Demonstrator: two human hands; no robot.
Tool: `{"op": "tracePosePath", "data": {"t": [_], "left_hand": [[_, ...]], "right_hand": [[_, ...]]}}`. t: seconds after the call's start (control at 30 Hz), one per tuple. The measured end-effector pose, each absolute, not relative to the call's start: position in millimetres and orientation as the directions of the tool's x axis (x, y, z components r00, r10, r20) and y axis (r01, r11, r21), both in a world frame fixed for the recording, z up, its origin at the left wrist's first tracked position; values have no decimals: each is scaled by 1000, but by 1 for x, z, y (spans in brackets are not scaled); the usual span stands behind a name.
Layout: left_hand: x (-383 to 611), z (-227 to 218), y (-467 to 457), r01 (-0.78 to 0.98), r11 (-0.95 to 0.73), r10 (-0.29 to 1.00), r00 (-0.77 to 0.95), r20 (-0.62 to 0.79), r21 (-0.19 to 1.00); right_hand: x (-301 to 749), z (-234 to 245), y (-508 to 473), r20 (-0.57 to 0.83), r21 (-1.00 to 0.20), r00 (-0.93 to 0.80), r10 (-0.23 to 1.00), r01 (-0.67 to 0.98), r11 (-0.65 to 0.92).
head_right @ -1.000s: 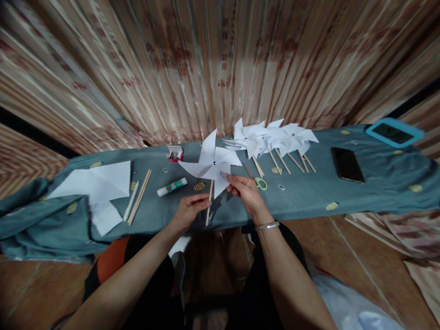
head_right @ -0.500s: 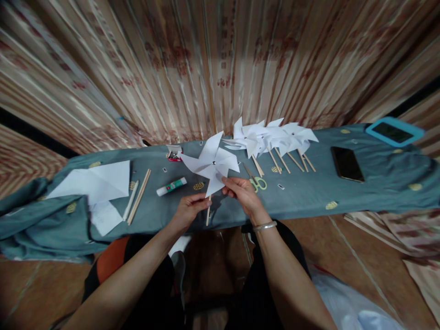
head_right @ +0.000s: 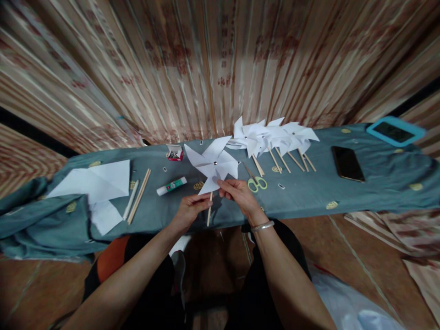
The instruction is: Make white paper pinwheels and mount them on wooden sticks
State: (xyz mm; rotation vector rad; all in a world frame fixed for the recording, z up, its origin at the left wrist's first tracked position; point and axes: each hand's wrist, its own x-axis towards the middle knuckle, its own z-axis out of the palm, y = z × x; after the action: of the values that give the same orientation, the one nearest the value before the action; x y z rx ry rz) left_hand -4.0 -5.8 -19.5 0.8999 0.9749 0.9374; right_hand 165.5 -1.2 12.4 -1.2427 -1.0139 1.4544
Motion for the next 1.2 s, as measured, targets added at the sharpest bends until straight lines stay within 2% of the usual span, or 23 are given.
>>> {"op": "tracePosePath", "data": {"t": [0.3,0.47,0.57,0.67,0.8,0.93,1.2], "left_hand": [[-5,-16,-7,-207,329,922,283,-265,921],[-6,-16,-4,-217,331,932,227,-282,918],[-8,-16,-3,-209,320,936,218,-275,924],[-10,-16,-4,-195,319,932,243,-269,927],[-10,-21,-5,-167,322,921,285,-267,932],[-11,-26,-6,-106,319,900,346,-266,942],[-10,-24,-6,-74,311,883,391,-259,948]], "right_hand": [[163,10,-1,-212,-971,-44,976,-103,-215],[178,15,0,-219,-968,-6,976,-121,-218],[192,18,2,-159,-975,114,981,-174,-137],[206,15,7,-50,-966,326,944,-257,37],[214,5,14,34,-963,512,858,-214,166],[212,0,19,47,-974,497,866,-170,150],[206,5,18,-49,-978,422,905,-203,41]]}}
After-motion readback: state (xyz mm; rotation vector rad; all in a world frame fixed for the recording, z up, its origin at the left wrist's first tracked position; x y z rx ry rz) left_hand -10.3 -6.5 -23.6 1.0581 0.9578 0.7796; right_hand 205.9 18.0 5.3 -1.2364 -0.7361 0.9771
